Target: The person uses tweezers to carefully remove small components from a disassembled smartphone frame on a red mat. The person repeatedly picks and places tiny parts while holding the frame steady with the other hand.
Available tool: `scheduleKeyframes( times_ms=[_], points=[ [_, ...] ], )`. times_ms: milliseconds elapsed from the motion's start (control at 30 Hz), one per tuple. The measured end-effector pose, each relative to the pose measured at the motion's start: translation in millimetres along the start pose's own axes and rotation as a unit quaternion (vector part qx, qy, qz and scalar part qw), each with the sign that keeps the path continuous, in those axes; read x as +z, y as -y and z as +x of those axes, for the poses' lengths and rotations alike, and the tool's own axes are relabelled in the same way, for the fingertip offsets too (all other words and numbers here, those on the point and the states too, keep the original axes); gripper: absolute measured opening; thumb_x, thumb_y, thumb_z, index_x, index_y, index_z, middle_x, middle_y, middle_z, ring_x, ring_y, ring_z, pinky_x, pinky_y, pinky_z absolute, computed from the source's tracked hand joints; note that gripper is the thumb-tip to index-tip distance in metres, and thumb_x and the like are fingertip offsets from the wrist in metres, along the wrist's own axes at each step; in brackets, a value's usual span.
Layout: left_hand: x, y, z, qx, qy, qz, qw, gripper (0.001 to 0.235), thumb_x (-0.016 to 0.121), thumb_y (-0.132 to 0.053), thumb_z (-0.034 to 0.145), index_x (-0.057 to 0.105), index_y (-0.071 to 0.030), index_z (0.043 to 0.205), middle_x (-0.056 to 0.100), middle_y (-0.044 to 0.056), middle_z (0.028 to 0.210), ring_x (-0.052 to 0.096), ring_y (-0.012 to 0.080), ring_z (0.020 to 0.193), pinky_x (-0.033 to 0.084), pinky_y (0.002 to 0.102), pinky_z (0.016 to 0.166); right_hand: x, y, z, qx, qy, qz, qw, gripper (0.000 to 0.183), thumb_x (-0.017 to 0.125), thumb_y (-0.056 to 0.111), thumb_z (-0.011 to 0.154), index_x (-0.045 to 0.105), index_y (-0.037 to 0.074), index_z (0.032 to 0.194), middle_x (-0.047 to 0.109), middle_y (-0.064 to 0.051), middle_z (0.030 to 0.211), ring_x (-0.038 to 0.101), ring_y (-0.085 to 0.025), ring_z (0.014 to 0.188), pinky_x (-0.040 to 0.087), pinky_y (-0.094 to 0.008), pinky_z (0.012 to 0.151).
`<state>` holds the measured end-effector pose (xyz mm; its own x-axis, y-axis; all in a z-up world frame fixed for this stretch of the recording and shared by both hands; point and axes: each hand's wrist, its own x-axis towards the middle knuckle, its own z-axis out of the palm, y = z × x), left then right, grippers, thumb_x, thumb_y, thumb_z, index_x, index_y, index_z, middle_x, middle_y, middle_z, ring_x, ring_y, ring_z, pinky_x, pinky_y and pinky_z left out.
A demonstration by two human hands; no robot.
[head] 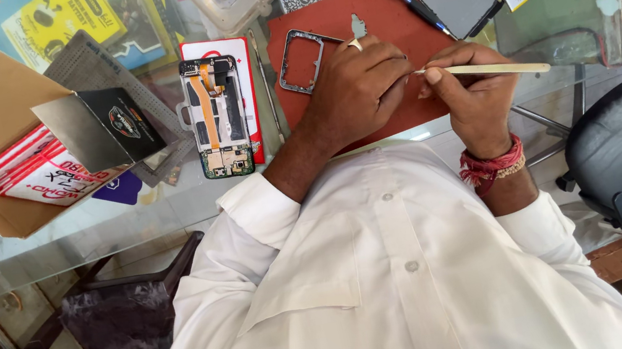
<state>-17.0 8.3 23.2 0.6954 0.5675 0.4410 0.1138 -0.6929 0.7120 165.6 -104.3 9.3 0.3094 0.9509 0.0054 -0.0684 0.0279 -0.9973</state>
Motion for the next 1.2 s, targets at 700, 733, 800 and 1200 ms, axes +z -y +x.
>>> scheduleKeyframes(
  times_ms=[700, 733, 800, 1200],
  points=[
    [-26, 12, 26, -0.193, -0.125, 0.101, 0.968, 0.023, 0.064, -0.019, 0.101, 0.06, -0.004, 0.085, 0.063, 0.011, 0.075, 0.065, 0.0305, 0.071, 0.049, 0.045, 0.067, 3, 22, 0, -0.228, 0.003, -0.34, 0.913, 0.011, 0.056, -0.003, 0.104, 0.064, -0.007, 0.111, 0.074, -0.017, 0.096, 0.071, -0.028, 0.085, 0.056, -0.042, 0.077],
    [-29, 12, 28, -0.148, -0.138, 0.121, 0.972, 0.021, 0.065, -0.02, 0.099, 0.06, -0.001, 0.091, 0.063, 0.012, 0.079, 0.065, 0.0315, 0.071, 0.049, 0.045, 0.065, 8, 24, 2, -0.242, 0.028, -0.359, 0.901, 0.013, 0.064, 0.004, 0.103, 0.064, -0.004, 0.113, 0.074, -0.016, 0.105, 0.07, -0.03, 0.095, 0.055, -0.043, 0.085],
    [-33, 13, 33, -0.056, -0.16, 0.158, 0.973, 0.027, 0.067, -0.022, 0.095, 0.062, 0.004, 0.102, 0.064, 0.013, 0.086, 0.064, 0.0334, 0.073, 0.049, 0.045, 0.062, 14, 29, 8, -0.27, 0.074, -0.396, 0.875, 0.028, 0.08, 0.019, 0.101, 0.063, 0.002, 0.115, 0.074, -0.013, 0.124, 0.068, -0.032, 0.116, 0.052, -0.046, 0.102],
    [-36, -8, -13, -0.143, -0.111, 0.192, 0.965, 0.02, 0.078, -0.016, 0.093, 0.064, -0.006, 0.104, 0.062, 0.009, 0.107, 0.06, 0.0315, 0.101, 0.049, 0.044, 0.085, 18, 7, -10, -0.225, 0.044, -0.494, 0.838, 0.062, 0.092, 0.046, 0.085, 0.055, 0.004, 0.113, 0.068, -0.014, 0.129, 0.059, -0.032, 0.116, 0.039, -0.05, 0.104]
  ],
)
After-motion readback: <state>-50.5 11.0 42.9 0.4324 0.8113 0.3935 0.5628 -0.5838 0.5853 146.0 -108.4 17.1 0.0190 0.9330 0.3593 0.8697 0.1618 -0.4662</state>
